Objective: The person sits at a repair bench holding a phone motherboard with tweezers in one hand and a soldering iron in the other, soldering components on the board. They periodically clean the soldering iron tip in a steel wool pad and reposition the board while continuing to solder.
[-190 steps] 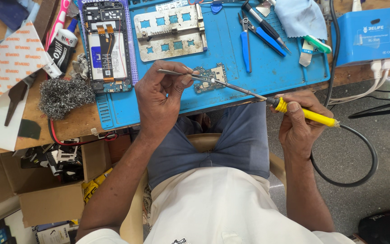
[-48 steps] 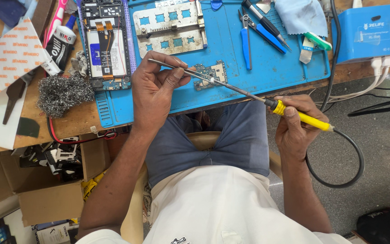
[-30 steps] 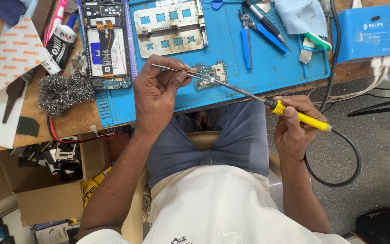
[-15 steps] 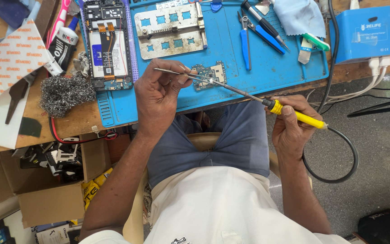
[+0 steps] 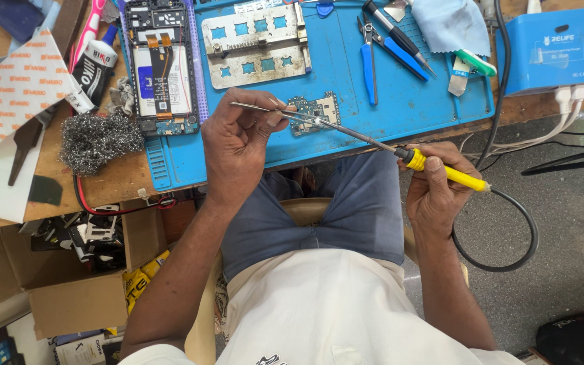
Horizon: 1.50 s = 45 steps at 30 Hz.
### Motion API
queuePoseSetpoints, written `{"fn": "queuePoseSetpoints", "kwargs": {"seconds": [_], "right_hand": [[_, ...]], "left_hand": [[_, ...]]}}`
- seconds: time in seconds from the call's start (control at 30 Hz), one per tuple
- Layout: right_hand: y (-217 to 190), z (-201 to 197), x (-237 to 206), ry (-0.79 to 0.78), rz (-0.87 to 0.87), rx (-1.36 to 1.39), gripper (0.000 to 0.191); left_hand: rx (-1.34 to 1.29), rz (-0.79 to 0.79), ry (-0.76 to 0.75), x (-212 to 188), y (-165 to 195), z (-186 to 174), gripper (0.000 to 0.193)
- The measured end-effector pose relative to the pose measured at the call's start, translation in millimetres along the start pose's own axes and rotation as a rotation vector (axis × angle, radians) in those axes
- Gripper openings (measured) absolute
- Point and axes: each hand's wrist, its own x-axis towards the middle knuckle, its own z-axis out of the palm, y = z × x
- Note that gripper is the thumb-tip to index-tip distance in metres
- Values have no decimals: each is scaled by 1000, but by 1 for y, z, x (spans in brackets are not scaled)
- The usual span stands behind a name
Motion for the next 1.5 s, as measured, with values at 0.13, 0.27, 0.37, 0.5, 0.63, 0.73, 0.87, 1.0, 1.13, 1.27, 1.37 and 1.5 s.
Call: {"fn": "queuePoseSetpoints", "kwargs": {"seconds": [0.13,0.27,0.37,0.5,0.63,0.73,0.87,1.0,1.13,1.27,1.37,1.5], "right_hand": [[1,-1,0,-2,6,0,13],[2,-1,-1,-1,5,4,14],[2,-1,-2,-2,14,13,15],[2,-2,-2,-6,22,10,15],[2,-2,-2,-14,17,14,15],[2,-3,-1,-13,19,8,14],[3,-3,-1,-10,17,3,13],[4,-3,-1,-9,8,4,12],[4,-3,-1,-11,15,8,13],[4,-4,-1,-10,15,5,14],[2,-4,-2,-4,17,1,14],[1,-4,-3,-13,2,2,14]], "left_hand": [[-9,0,-1,0,0,0,12],[-18,-7,4,0,1,0,12],[7,-4,8,1,1,1,11],[12,-12,13,0,1,1,10],[0,-10,11,0,1,1,11],[19,-2,12,0,0,0,10],[34,0,13,0,-1,-1,10],[11,-14,11,0,-1,-1,10],[8,-13,11,1,-1,-1,10],[-10,-31,18,1,-1,-1,11],[-43,-59,20,1,-1,-2,11],[-83,-64,8,3,-3,-5,12]]}}
